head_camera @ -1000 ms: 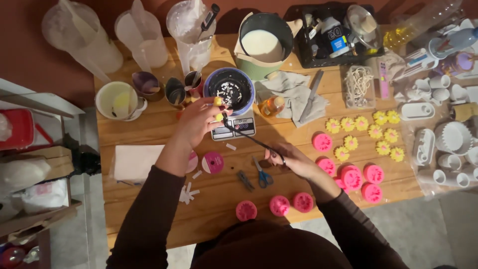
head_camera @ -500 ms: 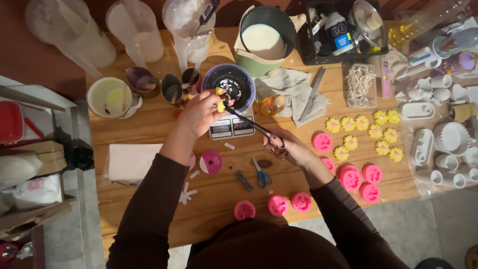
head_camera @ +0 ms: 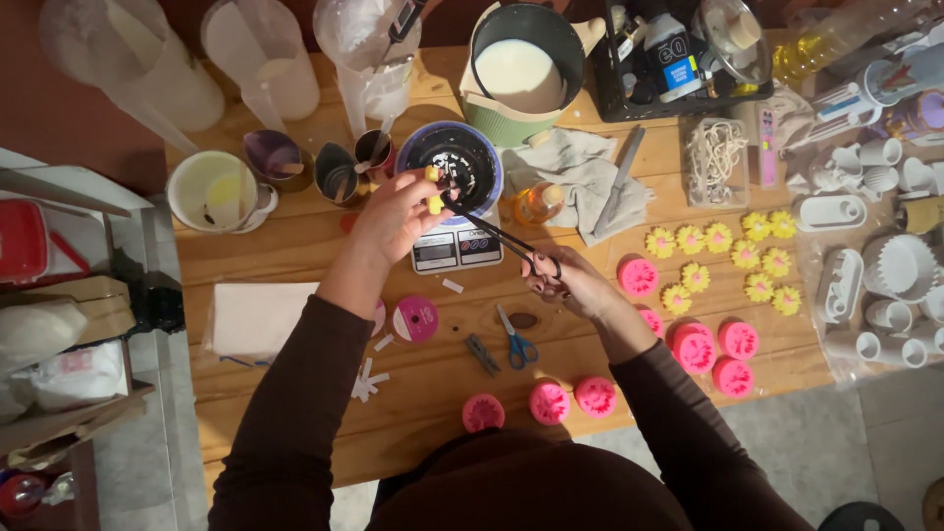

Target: The person is trimming and cleaning excess wax from small yellow flower decorations using a pair of trimmers.

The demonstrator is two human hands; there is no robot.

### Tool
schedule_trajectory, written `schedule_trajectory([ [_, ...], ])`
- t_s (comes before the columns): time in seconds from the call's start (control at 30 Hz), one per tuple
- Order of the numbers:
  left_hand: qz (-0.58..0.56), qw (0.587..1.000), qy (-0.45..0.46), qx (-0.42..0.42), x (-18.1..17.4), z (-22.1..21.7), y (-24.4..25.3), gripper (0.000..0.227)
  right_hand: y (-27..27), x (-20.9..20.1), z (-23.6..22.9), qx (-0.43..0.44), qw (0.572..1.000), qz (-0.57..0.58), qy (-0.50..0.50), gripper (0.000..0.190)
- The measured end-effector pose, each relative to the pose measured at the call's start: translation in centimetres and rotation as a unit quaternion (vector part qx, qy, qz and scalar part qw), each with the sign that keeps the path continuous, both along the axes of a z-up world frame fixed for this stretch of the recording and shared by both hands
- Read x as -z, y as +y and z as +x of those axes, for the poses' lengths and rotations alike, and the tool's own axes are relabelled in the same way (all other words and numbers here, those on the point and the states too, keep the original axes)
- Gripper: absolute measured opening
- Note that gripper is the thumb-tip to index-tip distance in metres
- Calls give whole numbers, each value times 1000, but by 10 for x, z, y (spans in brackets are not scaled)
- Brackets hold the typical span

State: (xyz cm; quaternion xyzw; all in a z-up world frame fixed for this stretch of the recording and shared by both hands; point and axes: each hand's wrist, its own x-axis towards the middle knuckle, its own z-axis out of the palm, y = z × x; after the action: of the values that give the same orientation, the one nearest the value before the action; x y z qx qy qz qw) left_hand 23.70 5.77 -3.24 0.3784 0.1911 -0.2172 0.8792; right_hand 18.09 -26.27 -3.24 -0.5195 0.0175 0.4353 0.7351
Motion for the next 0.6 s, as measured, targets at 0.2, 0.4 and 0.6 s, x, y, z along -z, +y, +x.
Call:
schedule_trajectory([
  [0.2,-4,1000,14,-10,-2,1,-1,40,-2,2,3,13,1000,-21,3,47],
  [0.4,31,999,8,12,-9,-1,0,38,-5,5,3,14,999,-46,3,44],
  [0.6,36,999,12,14,-5,1,2,36,-4,1,4,7,998,-49,-26,42],
])
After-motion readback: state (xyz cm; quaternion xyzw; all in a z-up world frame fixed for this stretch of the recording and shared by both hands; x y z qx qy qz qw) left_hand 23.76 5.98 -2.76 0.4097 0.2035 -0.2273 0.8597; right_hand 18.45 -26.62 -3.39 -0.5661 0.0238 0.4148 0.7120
